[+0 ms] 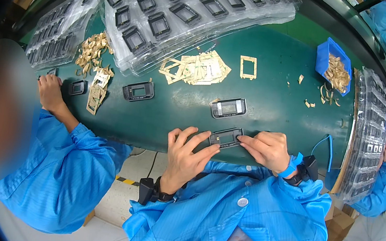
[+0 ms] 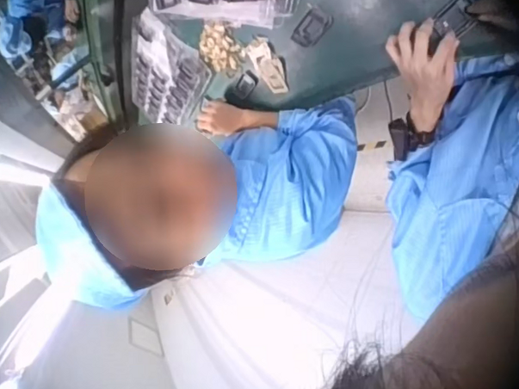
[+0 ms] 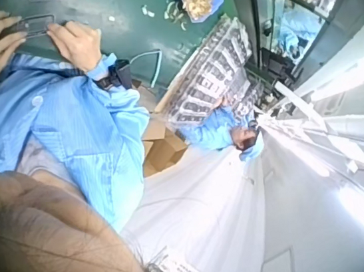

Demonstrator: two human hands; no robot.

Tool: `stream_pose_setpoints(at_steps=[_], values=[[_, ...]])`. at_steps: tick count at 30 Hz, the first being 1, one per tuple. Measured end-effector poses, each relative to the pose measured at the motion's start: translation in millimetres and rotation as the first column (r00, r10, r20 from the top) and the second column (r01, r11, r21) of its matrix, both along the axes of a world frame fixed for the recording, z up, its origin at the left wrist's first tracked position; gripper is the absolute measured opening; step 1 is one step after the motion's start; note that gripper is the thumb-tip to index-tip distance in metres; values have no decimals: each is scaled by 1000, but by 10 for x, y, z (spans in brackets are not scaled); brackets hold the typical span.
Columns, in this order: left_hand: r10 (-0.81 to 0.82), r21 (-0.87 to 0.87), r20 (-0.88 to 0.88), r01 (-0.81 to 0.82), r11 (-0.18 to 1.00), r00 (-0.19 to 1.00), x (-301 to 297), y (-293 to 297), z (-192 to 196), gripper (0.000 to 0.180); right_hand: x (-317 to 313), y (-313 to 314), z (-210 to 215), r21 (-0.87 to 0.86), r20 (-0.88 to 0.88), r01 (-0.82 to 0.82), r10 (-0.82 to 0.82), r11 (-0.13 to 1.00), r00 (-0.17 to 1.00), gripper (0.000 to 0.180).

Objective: Assembling small plastic electronic housings and contact pads at a factory assembly line.

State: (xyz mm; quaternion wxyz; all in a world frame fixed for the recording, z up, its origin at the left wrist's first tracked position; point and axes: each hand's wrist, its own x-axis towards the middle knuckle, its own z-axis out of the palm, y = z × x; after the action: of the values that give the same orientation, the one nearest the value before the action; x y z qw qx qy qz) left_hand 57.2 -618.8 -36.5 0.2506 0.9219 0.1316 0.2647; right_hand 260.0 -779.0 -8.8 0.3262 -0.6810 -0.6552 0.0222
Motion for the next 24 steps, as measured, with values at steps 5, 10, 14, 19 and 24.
stream_pose_setpoints(at_steps=[5, 10, 14, 19, 24], values=[[-5, 23, -4, 5, 1000, 1000, 3, 1, -1, 17, 16, 5, 48, -51, -2, -28, 28, 998, 1000, 25], [10, 9, 6, -10, 1000, 1000, -4, -10, -4, 17, 39, 44, 70, -75, -8, -24, 24, 997, 1000, 23], [19, -18, 1, -18, 1000, 1000, 22, -4, -12, 19, 52, 48, 88, -31, -33, 35, -36, 999, 999, 31], [30, -30, 8, -29, 999, 1000, 18, -8, 7, 23, 62, 69, 56, -125, -83, 15, -25, 992, 996, 53], [40, -45, 8, -40, 998, 999, 22, -9, -18, 21, 105, 31, 56, -150, -152, 33, -56, 988, 987, 53]])
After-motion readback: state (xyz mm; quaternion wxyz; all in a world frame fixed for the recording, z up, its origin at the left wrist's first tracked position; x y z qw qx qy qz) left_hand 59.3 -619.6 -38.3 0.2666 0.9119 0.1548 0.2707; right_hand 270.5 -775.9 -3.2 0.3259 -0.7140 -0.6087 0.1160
